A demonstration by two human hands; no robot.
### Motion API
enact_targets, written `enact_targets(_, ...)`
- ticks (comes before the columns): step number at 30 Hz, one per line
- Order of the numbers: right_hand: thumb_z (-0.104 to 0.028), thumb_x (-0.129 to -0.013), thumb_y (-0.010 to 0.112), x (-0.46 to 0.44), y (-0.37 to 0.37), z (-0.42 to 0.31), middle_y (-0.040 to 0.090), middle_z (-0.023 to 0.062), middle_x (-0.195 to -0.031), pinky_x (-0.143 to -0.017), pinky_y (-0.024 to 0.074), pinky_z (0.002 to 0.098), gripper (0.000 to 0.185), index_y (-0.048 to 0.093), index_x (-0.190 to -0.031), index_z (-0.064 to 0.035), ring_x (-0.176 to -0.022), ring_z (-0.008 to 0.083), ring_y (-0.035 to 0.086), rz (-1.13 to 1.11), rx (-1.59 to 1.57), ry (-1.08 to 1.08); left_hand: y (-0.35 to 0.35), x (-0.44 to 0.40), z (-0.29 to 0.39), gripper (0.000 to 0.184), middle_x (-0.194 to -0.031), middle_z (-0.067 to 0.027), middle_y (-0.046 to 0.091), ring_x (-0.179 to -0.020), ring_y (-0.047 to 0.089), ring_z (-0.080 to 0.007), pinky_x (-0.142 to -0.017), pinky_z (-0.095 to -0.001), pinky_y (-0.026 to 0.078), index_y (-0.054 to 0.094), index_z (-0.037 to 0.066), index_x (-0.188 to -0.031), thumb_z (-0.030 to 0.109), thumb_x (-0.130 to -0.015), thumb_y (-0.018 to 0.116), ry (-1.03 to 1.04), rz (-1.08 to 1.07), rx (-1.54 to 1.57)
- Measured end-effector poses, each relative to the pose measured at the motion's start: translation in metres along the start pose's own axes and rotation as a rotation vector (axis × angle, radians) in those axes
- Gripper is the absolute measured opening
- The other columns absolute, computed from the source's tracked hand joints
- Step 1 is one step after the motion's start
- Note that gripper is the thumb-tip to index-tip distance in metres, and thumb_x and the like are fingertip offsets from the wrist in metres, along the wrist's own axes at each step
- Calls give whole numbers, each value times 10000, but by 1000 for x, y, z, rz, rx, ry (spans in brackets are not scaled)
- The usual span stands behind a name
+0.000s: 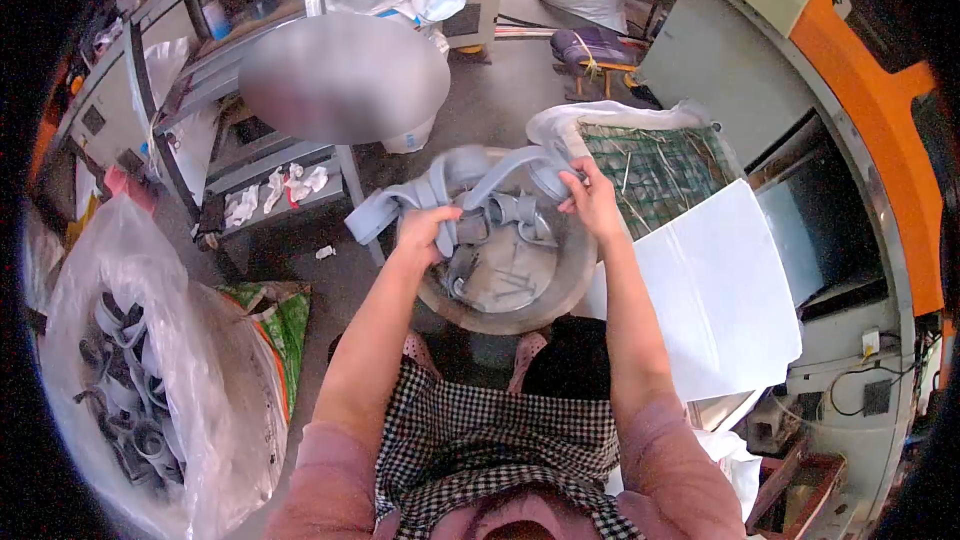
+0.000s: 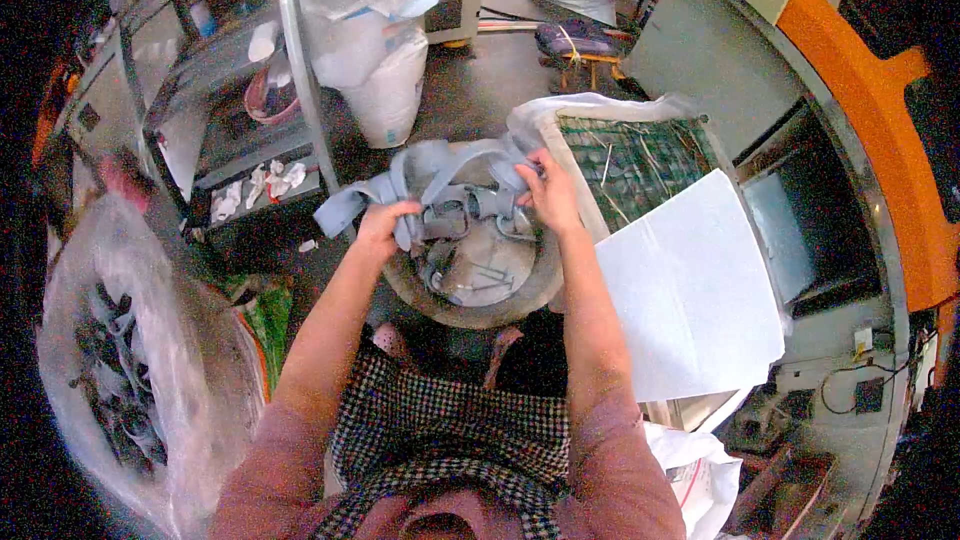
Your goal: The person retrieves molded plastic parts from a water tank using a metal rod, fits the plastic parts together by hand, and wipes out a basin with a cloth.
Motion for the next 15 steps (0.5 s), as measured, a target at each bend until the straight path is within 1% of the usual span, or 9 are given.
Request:
enact_targets(2, -147, -851, 634, 3, -4, 12, 570, 86, -827, -447, 467, 290, 244, 507, -1029, -38, -489, 142, 582, 13, 26, -36, 6, 4, 2, 264, -870, -114, 643, -779, 620, -226, -731, -365, 511, 617, -32, -927, 9, -683, 711, 282, -35, 15)
enact_targets(4, -175, -846, 644, 7, -1, 20, 576, 95, -798, -447, 464, 286, 259, 501, -1019, -45, -487, 141, 581, -117, 117, -8, 17, 12, 6, 255, -907, -111, 650, -804, 618, -219, -774, -350, 499, 625, -39, -913, -7, -675, 710, 194, -82, 51)
enact_targets(6, -188, -839, 651, 7, 6, 25, 594, 103, -789, -449, 466, 299, 259, 507, -1004, -48, -485, 159, 588, -114, 123, 28, 25, 16, -3, 297, -959, -117, 653, -896, 618, -215, -806, -340, 487, 583, 6, -941, -23, -672, 707, 228, -197, -99)
enact_targets(8, -199, -841, 645, 8, 9, 21, 609, 103, -779, -435, 464, 315, 246, 511, -999, -66, -444, 199, 579, -95, 311, -26, 23, 7, -18, 308, -970, -115, 650, -896, 615, -214, -803, -338, 483, 572, 21, -930, -26, -663, 717, 340, -157, -328)
enact_targets(10, -185, -861, 621, 8, 6, 28, 602, 91, -793, -444, 467, 286, 245, 491, -1017, -46, -476, 162, 582, -127, 312, -16, 32, 10, -25, 323, -930, -91, 649, -875, 615, -201, -800, -340, 479, 574, 26, -920, -23, -645, 737, 297, -302, -375)
enact_targets(11, -171, -882, 596, 8, 6, 32, 595, 79, -807, -453, 470, 256, 245, 471, -1034, -26, -508, 125, 586, -161, 318, -11, 35, 11, -28, 213, -817, -46, 636, -705, 607, -155, -659, -283, 483, 566, 22, -768, -4, -646, 739, 350, -243, -383)
enact_targets(12, -171, -882, 596, 5, 7, 43, 595, 79, -807, -453, 470, 256, 245, 471, -1034, -26, -508, 125, 586, -160, 319, -10, 39, 8, -31, 213, -817, -46, 636, -705, 607, -155, -659, -283, 483, 566, 22, -768, -4, -646, 739, 350, -245, -382)
enact_targets(14, -122, -869, 599, -1, 14, 67, 559, 134, -997, -486, 494, 277, 291, 432, -1077, -6, -549, 166, 614, -182, -268, 100, 39, -3, -35, 163, -759, -23, 622, -679, 583, -123, -643, -279, 469, 584, 17, -748, 25, -663, 722, 551, -201, -345)
enact_targets(15, -122, -869, 599, 0, 16, 62, 559, 134, -997, -486, 494, 277, 291, 432, -1077, -6, -549, 166, 614, -184, -268, 100, 35, -13, -38, 163, -759, -23, 622, -679, 583, -123, -643, -279, 469, 584, 17, -748, 25, -663, 722, 552, -198, -345)
Point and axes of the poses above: each hand's wrist, its own x-axis away from the middle knuckle, its own y-axis out of the palm, z = x × y, the point moved 1 cm from there along -x, towards the middle knuckle
